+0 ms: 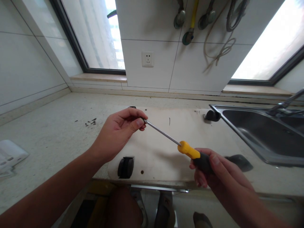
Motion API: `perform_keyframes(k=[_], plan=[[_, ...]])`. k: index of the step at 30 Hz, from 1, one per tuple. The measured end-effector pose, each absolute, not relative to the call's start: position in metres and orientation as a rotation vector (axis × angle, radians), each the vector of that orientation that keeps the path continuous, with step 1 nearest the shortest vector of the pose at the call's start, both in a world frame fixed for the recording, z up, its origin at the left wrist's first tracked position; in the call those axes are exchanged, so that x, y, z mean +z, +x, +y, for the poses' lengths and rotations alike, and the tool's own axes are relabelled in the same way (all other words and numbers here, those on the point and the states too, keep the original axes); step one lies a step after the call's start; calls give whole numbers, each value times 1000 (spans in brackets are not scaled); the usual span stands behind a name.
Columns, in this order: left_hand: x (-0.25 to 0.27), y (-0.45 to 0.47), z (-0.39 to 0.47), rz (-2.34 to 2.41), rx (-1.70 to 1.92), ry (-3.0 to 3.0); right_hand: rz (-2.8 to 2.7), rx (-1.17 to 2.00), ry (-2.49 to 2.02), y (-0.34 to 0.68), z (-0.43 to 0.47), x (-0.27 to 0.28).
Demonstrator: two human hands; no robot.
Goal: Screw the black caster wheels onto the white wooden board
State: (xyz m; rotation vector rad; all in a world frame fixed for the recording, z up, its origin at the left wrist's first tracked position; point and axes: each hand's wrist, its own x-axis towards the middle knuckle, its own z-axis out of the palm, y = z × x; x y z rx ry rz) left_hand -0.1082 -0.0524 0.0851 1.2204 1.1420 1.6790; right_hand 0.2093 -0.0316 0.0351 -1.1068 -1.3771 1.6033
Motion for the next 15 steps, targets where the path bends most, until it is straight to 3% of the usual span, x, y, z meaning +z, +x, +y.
perform_keyframes(k=[15], plan=[[89,-109,-55,1291,1676,1421,-1481,1587,-1084,222,-32,21]])
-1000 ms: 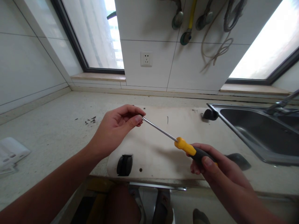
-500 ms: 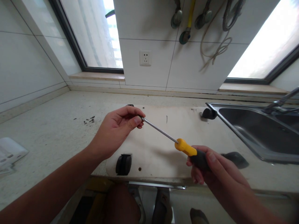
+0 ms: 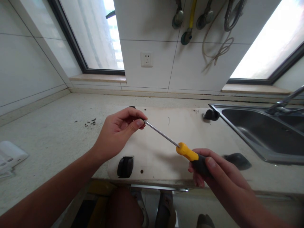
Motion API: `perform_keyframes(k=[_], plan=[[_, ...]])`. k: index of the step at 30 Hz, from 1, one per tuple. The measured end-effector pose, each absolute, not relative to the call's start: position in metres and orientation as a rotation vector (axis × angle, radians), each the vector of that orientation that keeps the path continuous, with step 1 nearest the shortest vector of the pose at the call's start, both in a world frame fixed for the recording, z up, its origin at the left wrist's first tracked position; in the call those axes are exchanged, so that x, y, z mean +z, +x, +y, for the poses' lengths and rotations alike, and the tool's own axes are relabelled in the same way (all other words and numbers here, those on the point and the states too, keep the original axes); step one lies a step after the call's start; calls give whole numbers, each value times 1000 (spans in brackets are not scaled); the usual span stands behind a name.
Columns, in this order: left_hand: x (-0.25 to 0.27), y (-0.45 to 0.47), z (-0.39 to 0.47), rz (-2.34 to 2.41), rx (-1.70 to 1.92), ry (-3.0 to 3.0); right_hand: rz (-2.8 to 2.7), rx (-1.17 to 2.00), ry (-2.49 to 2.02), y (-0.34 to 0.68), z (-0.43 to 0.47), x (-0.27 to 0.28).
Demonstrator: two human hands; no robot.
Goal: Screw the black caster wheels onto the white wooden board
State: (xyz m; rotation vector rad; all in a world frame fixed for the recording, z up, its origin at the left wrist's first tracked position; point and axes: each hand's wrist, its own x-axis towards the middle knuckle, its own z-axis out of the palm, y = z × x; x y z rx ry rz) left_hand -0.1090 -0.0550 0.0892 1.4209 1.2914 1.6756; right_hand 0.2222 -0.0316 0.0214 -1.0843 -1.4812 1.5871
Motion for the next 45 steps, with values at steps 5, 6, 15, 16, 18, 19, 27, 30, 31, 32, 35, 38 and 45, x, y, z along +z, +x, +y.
perform_keyframes(k=[5,6,15,16,18,19,27,30,31,32,35,38,45], plan=[[79,-112,-52,1195,1681,1324,-1469,1616,-1039,222,-32,19],[79,-111,-52,1174,1686,1314,-1465,1617,-1033,221,-31,19],[79,-155,-37,1480,1579,1664,-1303,1583,-1022,209,-31,39],[74,-166,-31,1615,1562,1731,-1271,1594,-1022,209,-30,41],[61,-187,-17,1899,1431,1839,-1224,1615,-1024,210,-27,44],[54,-195,-10,1990,1345,1855,-1205,1614,-1024,210,-26,44],[24,-204,17,2011,1288,1774,-1189,1580,-1068,215,-15,32],[29,-195,15,1997,1327,1782,-1217,1587,-1101,222,-14,25],[31,-194,14,1988,1339,1772,-1219,1588,-1116,223,-14,24],[32,-193,13,1981,1344,1763,-1220,1590,-1131,225,-14,22],[34,-197,11,1943,1318,1783,-1227,1584,-1164,226,-13,19],[35,-203,10,1872,1320,1800,-1238,1572,-1196,224,-10,18],[31,-206,11,1807,1382,1772,-1234,1562,-1244,226,-6,15]])
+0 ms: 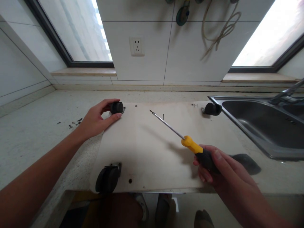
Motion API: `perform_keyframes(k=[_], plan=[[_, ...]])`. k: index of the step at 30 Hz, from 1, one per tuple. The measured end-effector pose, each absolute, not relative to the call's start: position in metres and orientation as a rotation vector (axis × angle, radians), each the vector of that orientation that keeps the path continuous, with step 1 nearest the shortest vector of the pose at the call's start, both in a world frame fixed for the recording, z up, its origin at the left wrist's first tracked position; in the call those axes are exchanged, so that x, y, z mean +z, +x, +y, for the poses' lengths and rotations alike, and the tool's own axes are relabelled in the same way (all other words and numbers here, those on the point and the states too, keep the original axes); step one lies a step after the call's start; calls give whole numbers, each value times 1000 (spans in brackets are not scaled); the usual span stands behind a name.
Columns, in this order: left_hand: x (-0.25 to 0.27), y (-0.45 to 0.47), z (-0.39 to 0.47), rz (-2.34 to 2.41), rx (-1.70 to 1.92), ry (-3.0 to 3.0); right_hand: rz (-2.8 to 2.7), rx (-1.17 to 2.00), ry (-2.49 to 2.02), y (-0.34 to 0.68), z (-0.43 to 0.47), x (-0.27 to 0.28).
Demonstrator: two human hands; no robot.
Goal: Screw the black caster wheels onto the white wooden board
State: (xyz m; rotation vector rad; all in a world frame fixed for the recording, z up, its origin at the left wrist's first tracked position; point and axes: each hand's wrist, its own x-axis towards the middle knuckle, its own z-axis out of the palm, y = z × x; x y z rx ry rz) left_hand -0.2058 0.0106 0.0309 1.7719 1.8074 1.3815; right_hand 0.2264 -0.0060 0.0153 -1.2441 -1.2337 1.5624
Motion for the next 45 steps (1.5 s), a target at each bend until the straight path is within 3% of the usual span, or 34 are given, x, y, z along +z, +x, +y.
perform_keyframes(k=[45], plan=[[-6,-222,24,1779,1558,1923,-1204,1438,-1401,215,-9,20]])
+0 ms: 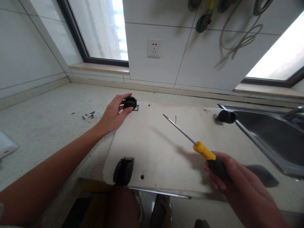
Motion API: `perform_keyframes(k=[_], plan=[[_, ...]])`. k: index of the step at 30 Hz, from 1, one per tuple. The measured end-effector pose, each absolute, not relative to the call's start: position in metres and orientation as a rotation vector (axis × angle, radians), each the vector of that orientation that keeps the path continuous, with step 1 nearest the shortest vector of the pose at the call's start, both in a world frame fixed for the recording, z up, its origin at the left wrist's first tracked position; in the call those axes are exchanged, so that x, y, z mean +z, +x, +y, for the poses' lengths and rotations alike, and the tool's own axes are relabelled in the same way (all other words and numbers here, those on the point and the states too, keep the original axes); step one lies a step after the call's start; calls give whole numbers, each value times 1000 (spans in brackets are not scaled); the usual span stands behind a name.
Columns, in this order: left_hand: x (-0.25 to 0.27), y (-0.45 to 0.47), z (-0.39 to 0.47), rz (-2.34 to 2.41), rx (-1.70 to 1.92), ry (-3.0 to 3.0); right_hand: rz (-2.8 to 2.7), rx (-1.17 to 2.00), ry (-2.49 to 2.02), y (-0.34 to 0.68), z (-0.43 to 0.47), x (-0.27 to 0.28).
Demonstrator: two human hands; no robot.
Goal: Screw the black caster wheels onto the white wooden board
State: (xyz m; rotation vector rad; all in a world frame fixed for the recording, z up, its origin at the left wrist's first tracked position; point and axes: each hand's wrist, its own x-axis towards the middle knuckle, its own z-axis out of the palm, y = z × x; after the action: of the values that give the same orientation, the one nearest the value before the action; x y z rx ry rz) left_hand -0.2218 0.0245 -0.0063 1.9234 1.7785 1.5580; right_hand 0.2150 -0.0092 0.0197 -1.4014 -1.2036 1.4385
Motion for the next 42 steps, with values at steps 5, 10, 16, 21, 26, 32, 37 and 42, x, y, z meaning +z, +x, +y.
perform_keyframes(k=[5,10,16,21,26,32,37,42], plan=[[-14,-220,28,1772,1606,2005,-1517,1179,-1407,219,3,22],[-17,-217,29,1777,1613,2058,-1776,934,-1276,205,39,40],[-13,-215,26,1806,1582,2113,-2028,747,-1158,156,73,77],[-14,-214,28,1786,1583,2128,-2085,731,-1085,137,85,84],[-16,-214,28,1769,1592,2136,-2194,681,-1077,129,87,90],[-16,-212,28,1781,1588,2140,-2234,601,-1102,121,85,97],[-16,-212,29,1775,1589,2125,-2238,599,-1141,119,86,99],[-15,-212,29,1769,1590,2124,-2272,523,-1119,115,88,107]])
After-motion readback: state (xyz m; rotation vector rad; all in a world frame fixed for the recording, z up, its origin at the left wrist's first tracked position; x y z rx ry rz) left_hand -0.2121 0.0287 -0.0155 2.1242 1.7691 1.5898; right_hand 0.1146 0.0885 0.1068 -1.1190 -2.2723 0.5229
